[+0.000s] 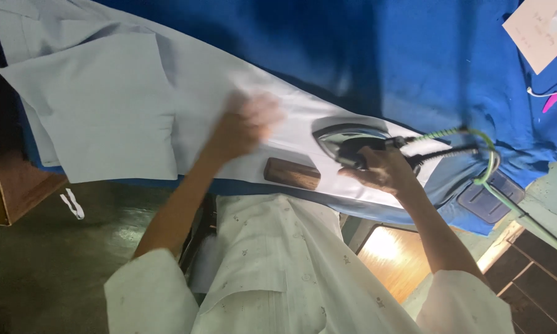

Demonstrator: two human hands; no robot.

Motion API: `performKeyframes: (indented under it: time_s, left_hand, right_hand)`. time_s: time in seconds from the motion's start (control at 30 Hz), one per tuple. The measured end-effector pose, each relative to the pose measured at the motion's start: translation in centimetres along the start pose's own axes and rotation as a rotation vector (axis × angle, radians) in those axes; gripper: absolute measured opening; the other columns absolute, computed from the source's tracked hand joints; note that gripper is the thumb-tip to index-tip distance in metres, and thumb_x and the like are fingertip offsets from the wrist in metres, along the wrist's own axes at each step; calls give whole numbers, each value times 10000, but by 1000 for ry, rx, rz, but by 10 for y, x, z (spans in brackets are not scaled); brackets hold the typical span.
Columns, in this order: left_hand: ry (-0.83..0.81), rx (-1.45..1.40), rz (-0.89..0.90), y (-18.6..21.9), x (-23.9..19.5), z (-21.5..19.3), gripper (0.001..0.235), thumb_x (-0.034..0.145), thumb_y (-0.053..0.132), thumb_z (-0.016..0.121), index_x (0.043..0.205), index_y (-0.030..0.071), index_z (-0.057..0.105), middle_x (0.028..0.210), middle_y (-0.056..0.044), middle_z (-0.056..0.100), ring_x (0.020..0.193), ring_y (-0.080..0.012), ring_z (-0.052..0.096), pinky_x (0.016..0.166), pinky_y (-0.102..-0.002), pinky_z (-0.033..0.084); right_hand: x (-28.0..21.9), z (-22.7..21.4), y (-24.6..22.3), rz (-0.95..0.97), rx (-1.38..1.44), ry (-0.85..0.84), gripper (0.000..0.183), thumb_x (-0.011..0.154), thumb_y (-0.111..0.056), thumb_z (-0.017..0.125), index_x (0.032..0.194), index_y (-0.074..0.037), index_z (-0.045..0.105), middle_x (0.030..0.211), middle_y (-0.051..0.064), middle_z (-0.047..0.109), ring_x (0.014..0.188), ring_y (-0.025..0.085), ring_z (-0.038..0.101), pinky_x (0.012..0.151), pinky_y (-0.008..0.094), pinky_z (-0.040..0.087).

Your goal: The person irons a white garment on a blue ironing board using a steam iron and a wooden pressing block. They repeatedly smooth the fabric, fold sections, and press seams and edges to remove wrinkles.

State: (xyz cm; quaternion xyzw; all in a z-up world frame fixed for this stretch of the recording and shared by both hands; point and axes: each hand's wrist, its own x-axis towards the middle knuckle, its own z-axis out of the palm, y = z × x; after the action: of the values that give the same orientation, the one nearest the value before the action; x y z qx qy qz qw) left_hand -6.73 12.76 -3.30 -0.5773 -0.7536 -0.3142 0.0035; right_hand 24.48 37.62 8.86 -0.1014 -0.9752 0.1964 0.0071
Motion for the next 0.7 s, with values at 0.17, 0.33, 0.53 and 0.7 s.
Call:
performKeyframes:
  time_s: [0.17,0.33,0.53,0.7]
  left_hand:
    - [-236,-194,270,10,36,32,448,1064,392,493,1499,335,586,1572,-34,531,1493,-257,412,1220,-572,160]
    - [-250,59,14,-30,59,-8,446,1112,372,488,1494,202,644,1579,-148,536,1461,-409,445,1177,-667,185]
    - [-212,156,-325,-44,60,-7,596,1139,455,321,1601,130,512,1654,-135,345,1529,-344,252,1199,-638,86]
    - [-46,254,-484,-52,58,16,666,1102,563,386,1583,119,512,1646,-133,321,1547,-311,217,1256,-581,111]
  right_hand:
    - [40,7,-5,-330,-62,67,347,913,-466,753,859,-157,604,804,87,631,528,260,669,499,414,539]
    - [87,-12,-21,273,328,-219,595,957,-535,630,1130,32,690,711,98,749,489,181,688,509,291,608]
    - [102,2,-8,-145,110,-72,539,880,-531,833,860,-35,620,686,109,677,566,248,649,549,389,523]
    - [147,-1,-35,-288,209,-171,497,912,-516,792,908,-47,626,787,124,724,643,307,700,637,389,567]
